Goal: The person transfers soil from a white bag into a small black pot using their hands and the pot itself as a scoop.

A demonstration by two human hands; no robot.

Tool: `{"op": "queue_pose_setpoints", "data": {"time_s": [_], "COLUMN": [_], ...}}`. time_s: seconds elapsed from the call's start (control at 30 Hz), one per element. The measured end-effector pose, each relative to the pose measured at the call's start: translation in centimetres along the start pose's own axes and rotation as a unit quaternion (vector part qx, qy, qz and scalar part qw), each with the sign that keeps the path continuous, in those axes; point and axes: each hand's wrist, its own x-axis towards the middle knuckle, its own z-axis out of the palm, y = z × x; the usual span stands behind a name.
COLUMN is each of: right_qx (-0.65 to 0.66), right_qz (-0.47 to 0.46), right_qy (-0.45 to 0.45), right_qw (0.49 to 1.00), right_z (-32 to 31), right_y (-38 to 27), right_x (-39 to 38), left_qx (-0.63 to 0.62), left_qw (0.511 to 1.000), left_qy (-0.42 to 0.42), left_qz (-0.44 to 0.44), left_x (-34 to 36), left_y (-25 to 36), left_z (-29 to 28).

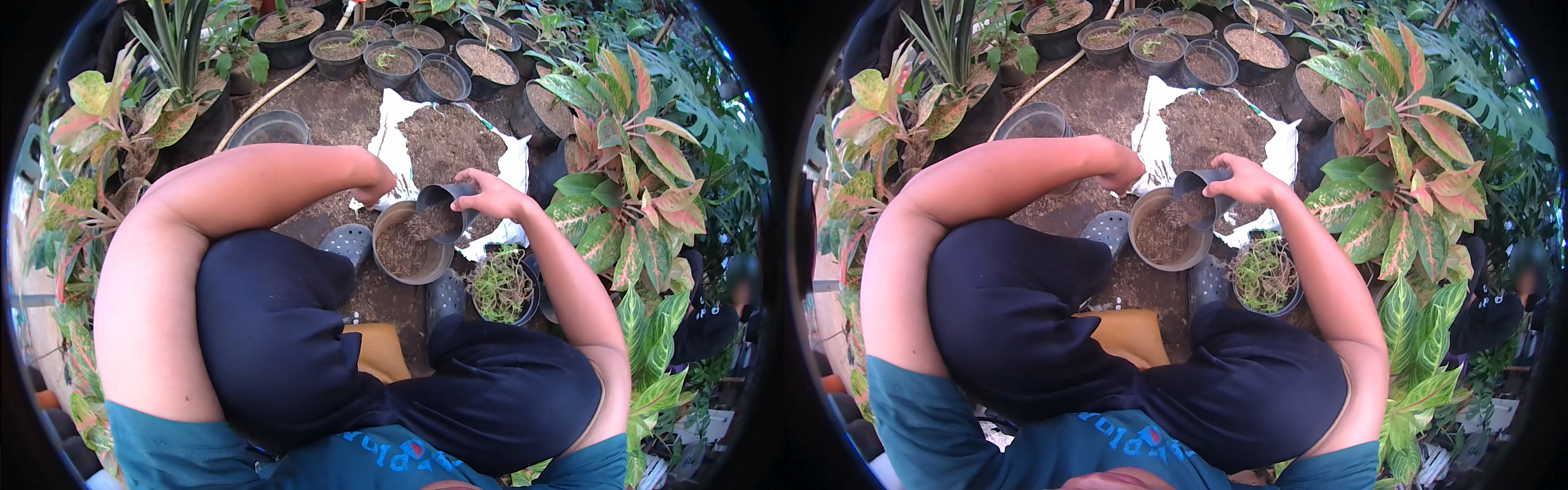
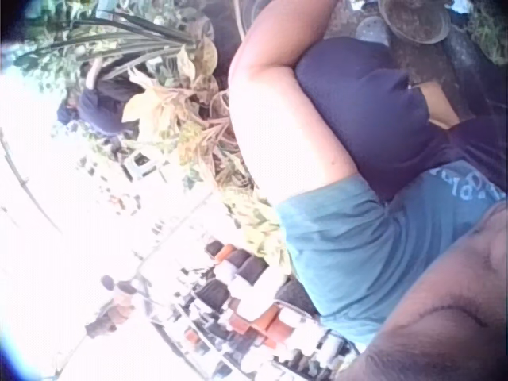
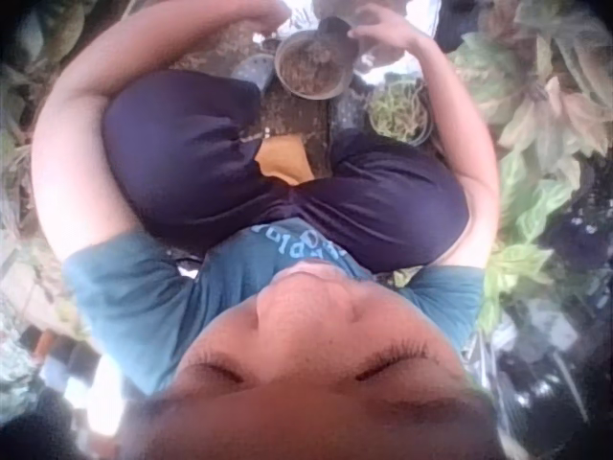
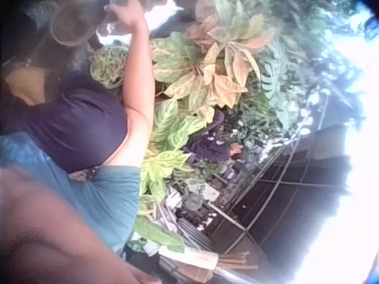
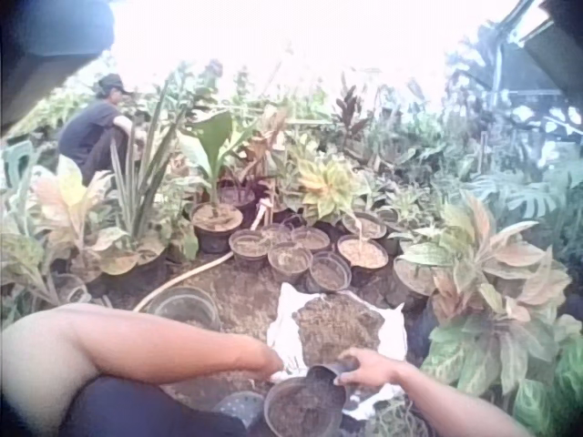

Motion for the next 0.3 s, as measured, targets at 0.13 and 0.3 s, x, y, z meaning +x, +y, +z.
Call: {"op": "queue_pose_setpoints", "data": {"time_s": [0.13,0.3], "right_qx": [-0.069,-0.167], "right_qz": [-0.032,-0.013], "right_qy": [-0.016,-0.014], "right_qw": [0.997,0.986], "right_z": [-0.1,0.0], "right_y": [-0.8,-2.6], "right_x": [0.5,0.1], "left_qx": [-0.003,-0.021], "left_qw": [1.0,0.999], "left_qy": [0.011,0.019], "left_qz": [0.016,0.015], "left_x": [-0.2,-1.1], "left_y": [-0.6,0.2], "left_z": [0.5,-0.2]}}
